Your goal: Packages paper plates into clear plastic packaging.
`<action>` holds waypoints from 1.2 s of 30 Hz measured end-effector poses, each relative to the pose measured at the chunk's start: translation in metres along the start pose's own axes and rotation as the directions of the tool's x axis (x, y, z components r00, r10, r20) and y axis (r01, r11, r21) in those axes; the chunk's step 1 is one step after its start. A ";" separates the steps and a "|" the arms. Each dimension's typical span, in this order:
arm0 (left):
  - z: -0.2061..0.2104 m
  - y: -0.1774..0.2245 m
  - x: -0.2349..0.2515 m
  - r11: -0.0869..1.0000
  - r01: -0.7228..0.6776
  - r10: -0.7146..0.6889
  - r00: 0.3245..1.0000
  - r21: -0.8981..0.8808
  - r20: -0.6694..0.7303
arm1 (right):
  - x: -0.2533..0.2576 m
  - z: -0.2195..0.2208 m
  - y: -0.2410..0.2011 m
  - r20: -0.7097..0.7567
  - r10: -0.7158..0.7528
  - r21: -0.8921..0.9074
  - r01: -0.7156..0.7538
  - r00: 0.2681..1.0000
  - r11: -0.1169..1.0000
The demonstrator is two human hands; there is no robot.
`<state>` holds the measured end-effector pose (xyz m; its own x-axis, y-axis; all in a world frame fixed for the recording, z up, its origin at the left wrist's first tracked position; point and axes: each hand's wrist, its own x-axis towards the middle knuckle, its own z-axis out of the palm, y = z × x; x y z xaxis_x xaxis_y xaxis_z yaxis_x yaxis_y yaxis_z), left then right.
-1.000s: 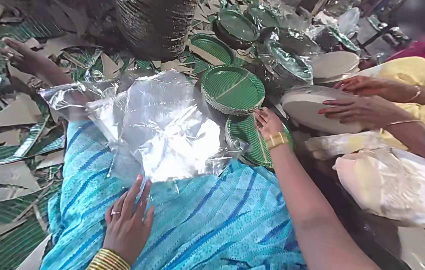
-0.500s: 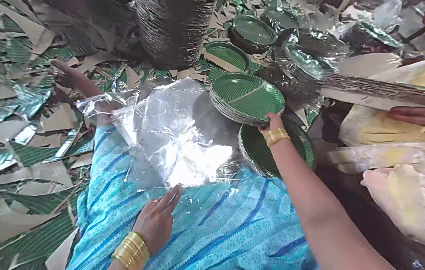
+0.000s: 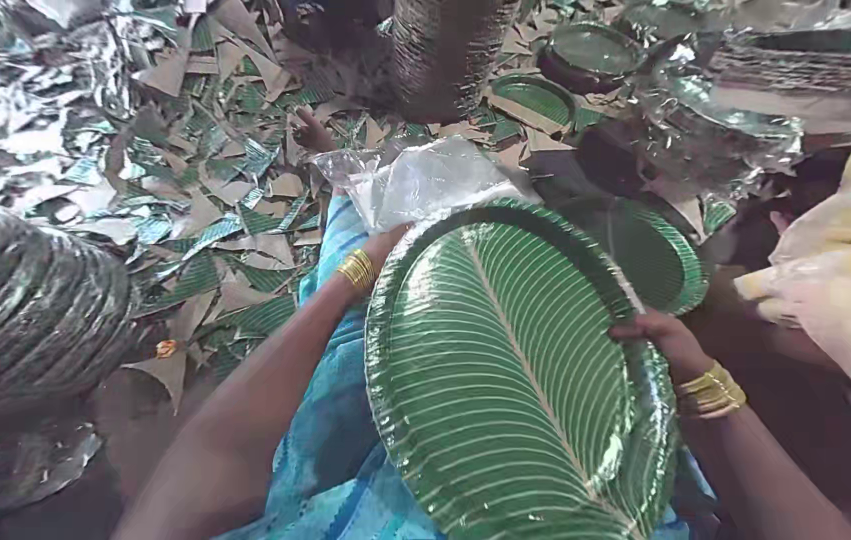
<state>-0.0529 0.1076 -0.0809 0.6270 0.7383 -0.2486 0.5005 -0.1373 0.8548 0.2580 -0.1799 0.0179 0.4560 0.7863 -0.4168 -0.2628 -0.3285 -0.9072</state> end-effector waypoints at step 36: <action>-0.039 0.001 -0.029 0.710 -0.169 0.054 0.981 0.683 0.187 | 0.177 0.186 0.017 0.624 -0.129 -0.777 0.594 0.771 -0.207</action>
<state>-0.0939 0.1116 -0.0548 0.7536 0.5933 -0.2830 0.6573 -0.6737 0.3379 0.1763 0.0504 -0.0609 -0.1448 0.9749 -0.1690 0.9863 0.1285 -0.1036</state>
